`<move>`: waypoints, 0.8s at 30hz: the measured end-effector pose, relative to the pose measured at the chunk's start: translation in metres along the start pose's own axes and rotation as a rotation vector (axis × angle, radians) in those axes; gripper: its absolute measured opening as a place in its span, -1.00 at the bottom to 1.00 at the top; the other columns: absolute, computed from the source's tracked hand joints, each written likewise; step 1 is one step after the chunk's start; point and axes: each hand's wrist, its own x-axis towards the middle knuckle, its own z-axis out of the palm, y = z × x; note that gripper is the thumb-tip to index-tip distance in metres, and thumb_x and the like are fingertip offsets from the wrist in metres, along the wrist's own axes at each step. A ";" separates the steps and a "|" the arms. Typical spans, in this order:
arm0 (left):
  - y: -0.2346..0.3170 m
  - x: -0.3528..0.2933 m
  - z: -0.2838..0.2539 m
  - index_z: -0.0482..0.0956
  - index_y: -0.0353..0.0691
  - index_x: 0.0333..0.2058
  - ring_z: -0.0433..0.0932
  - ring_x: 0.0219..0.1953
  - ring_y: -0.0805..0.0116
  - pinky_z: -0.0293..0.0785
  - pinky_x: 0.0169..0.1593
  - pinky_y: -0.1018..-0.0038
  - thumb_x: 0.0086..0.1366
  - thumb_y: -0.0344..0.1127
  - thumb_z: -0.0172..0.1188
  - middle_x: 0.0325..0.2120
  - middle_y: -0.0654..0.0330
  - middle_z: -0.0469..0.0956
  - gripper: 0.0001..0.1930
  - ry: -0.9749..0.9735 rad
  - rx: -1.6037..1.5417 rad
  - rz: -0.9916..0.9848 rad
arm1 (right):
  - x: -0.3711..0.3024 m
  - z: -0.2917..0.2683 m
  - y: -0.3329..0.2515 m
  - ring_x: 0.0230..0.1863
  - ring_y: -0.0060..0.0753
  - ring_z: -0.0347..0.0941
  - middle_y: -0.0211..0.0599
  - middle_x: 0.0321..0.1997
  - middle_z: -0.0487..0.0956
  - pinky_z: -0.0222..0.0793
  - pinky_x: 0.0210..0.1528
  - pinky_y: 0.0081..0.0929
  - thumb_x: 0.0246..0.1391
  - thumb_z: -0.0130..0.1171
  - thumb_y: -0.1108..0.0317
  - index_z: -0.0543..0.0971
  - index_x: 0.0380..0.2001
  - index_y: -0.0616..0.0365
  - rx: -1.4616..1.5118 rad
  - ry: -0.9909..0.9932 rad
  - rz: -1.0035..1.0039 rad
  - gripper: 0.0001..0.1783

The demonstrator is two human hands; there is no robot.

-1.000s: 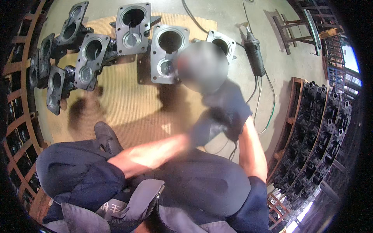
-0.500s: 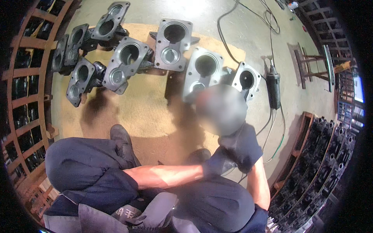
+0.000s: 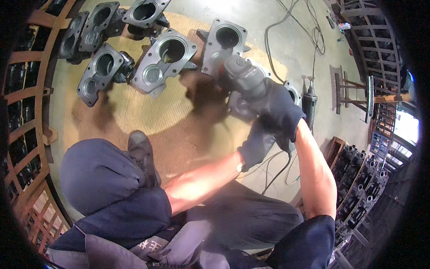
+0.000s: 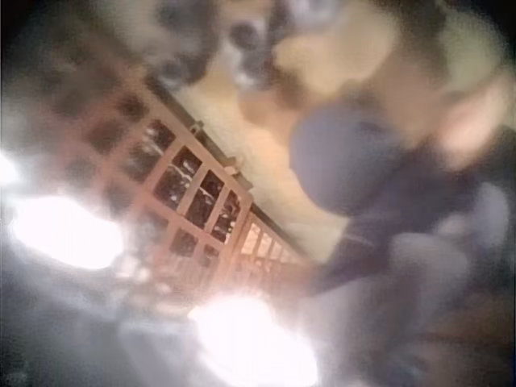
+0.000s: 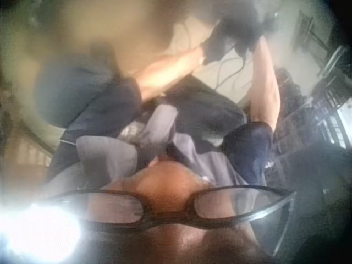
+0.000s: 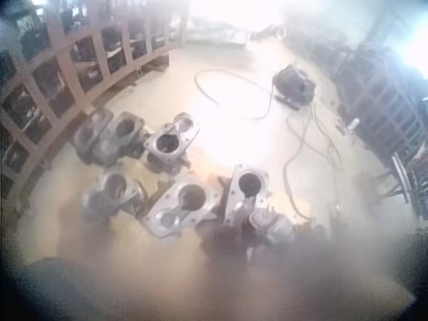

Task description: The person uses a handheld angle grinder with a wire brush attachment to clean and deburr the surfaces of several metal engine parts laid out on the floor. They systematically move from one part to the next, grinding the edges and faces before setting the finished pieces aside.

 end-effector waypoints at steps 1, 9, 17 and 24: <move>0.005 -0.006 -0.003 0.44 -0.37 0.17 0.61 0.03 0.36 0.63 0.05 0.44 0.46 -0.47 0.09 -0.02 0.14 0.60 -0.66 0.026 -0.055 0.012 | 0.000 0.007 -0.015 -0.29 -0.39 0.59 -0.18 -0.30 0.70 0.52 -0.10 -0.41 -0.19 0.46 0.22 0.59 -0.14 0.28 0.010 -0.007 0.010 -0.48; 0.001 -0.030 -0.030 0.50 -0.36 0.07 0.63 -0.09 0.36 0.63 -0.04 0.48 0.35 -0.43 0.28 -0.12 0.16 0.62 -0.65 0.009 0.392 0.071 | -0.009 0.040 -0.013 -0.19 -0.15 0.60 -0.05 -0.22 0.68 0.52 -0.04 -0.34 -0.26 0.41 0.28 0.56 -0.10 0.26 -0.013 0.026 0.018 -0.43; -0.011 -0.014 -0.046 0.49 -0.38 0.11 0.60 0.03 0.38 0.57 0.11 0.46 0.39 -0.37 0.21 -0.05 0.10 0.62 -0.63 -0.016 0.103 0.097 | 0.009 0.037 -0.015 -0.28 -0.16 0.58 -0.06 -0.32 0.63 0.51 -0.14 -0.35 -0.27 0.40 0.30 0.56 -0.16 0.26 0.046 0.016 -0.073 -0.49; 0.010 -0.025 0.009 0.57 -0.34 0.00 0.63 -0.03 0.44 0.59 0.07 0.44 0.27 -0.40 0.36 -0.15 0.15 0.68 -0.66 0.042 0.452 0.021 | -0.025 0.018 0.015 -0.30 -0.06 0.60 0.03 -0.32 0.64 0.49 -0.15 -0.25 -0.25 0.27 0.38 0.56 -0.21 0.28 0.120 0.089 -0.052 -0.58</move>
